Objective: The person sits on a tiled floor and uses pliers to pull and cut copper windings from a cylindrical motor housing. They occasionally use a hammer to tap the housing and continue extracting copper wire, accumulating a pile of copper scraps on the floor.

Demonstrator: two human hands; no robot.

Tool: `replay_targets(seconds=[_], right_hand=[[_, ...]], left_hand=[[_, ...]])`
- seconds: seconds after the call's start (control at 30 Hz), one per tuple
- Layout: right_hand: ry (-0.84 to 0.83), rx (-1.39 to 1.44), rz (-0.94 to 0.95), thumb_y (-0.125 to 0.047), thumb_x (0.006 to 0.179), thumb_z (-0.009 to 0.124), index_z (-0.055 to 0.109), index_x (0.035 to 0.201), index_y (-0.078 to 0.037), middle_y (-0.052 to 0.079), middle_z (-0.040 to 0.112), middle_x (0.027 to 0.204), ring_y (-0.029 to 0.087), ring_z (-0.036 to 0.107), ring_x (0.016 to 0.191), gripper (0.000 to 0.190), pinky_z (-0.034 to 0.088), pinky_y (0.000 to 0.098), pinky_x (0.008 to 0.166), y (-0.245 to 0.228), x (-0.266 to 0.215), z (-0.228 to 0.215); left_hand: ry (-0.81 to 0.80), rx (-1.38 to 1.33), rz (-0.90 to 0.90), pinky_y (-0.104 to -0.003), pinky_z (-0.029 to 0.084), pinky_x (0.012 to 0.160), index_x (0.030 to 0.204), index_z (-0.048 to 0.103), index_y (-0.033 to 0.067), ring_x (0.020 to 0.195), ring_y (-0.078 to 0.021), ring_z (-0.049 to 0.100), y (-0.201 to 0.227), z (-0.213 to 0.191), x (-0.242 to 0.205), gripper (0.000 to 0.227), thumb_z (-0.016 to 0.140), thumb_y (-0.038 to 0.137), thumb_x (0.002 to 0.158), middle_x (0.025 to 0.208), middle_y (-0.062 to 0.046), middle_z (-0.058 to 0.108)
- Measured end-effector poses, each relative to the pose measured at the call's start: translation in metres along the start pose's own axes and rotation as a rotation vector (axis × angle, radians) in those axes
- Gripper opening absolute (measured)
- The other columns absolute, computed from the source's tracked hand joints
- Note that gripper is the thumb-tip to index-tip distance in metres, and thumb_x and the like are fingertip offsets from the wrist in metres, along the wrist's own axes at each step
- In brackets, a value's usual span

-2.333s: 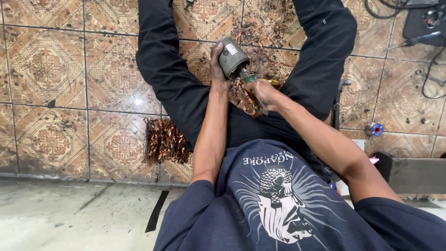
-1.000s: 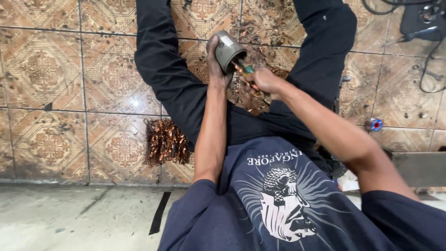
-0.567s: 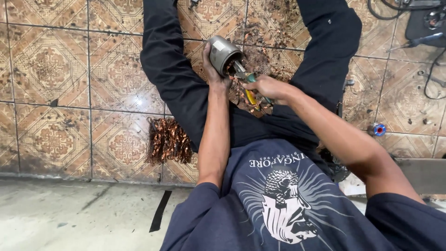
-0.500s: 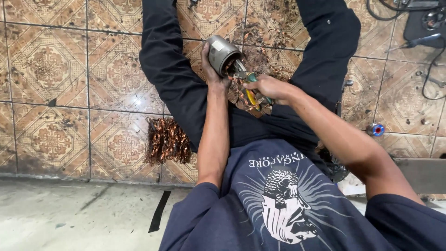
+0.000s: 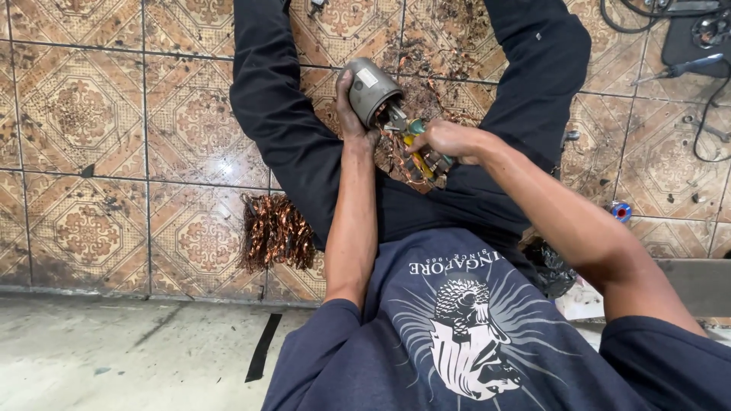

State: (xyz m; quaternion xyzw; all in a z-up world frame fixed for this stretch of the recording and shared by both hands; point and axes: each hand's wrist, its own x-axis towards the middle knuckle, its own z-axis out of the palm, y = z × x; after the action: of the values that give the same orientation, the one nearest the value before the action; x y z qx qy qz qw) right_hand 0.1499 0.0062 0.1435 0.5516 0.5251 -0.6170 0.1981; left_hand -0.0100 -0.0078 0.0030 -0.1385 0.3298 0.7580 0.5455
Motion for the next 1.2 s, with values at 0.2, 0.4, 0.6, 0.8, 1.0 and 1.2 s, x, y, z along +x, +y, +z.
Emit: replay_targets(seconds=[0.2,0.4,0.6,0.8,1.0,1.2], right_hand=[[-0.011,0.388,0.061,-0.01,0.098,0.031,0.065,0.127,0.004,0.007,0.047,0.078,0.015,0.034,0.054,0.047,0.028,0.0306,0.046,0.01,0.011,0.002],[0.046,0.486,0.055,-0.015,0.093,0.064,0.051,0.085,-0.009,0.008,0.05,0.071,0.017,0.038,0.053,0.017,0.032,0.0316,0.042,0.019,0.018,0.005],[0.028,0.415,0.05,-0.014,0.097,0.049,0.071,0.108,0.001,0.016,0.063,0.094,0.026,0.061,0.075,0.029,0.042,0.0387,0.059,0.014,0.014,0.006],[0.121,0.617,0.152,-0.02,0.09,0.065,0.069,0.12,-0.011,0.006,0.066,0.101,0.001,0.04,0.04,0.032,0.033,0.0122,0.037,0.014,0.014,0.011],[-0.006,0.63,-0.037,-0.016,0.103,0.038,0.045,0.156,-0.008,-0.004,0.022,0.038,0.013,0.025,0.03,0.054,0.033,0.0314,0.039,0.03,0.029,0.023],[0.167,0.605,-0.022,-0.018,0.095,0.06,0.052,0.132,0.012,0.027,0.043,0.158,0.037,0.07,0.099,0.047,0.063,0.0375,0.065,0.032,0.044,0.042]], left_hand=[[-0.02,0.042,-0.04,-0.041,0.06,0.068,0.119,0.061,0.0077,0.083,-0.0283,0.067,0.002,0.005,-0.005,0.061,0.081,0.038,0.07,0.096,-0.012,0.066],[-0.122,0.015,-0.142,-0.043,0.063,0.076,0.132,0.051,-0.0008,0.088,-0.0321,0.069,0.005,0.006,-0.01,0.081,0.085,0.036,0.068,0.104,-0.02,0.067],[-0.196,0.185,-0.133,-0.042,0.065,0.072,0.134,0.053,0.0006,0.088,-0.0305,0.072,0.0,-0.001,-0.006,0.077,0.083,0.035,0.072,0.106,-0.018,0.07],[-0.089,-0.017,-0.145,-0.043,0.062,0.075,0.123,0.058,0.0005,0.085,-0.032,0.069,-0.003,0.006,-0.006,0.069,0.084,0.035,0.07,0.099,-0.018,0.068],[-0.072,-0.028,-0.12,-0.042,0.061,0.076,0.119,0.063,-0.0004,0.083,-0.0315,0.069,-0.008,-0.005,0.007,0.061,0.082,0.035,0.073,0.097,-0.017,0.071],[-0.043,0.101,-0.151,-0.04,0.061,0.068,0.119,0.06,0.0023,0.08,-0.0302,0.068,-0.003,0.003,-0.003,0.068,0.084,0.039,0.067,0.094,-0.016,0.068]])
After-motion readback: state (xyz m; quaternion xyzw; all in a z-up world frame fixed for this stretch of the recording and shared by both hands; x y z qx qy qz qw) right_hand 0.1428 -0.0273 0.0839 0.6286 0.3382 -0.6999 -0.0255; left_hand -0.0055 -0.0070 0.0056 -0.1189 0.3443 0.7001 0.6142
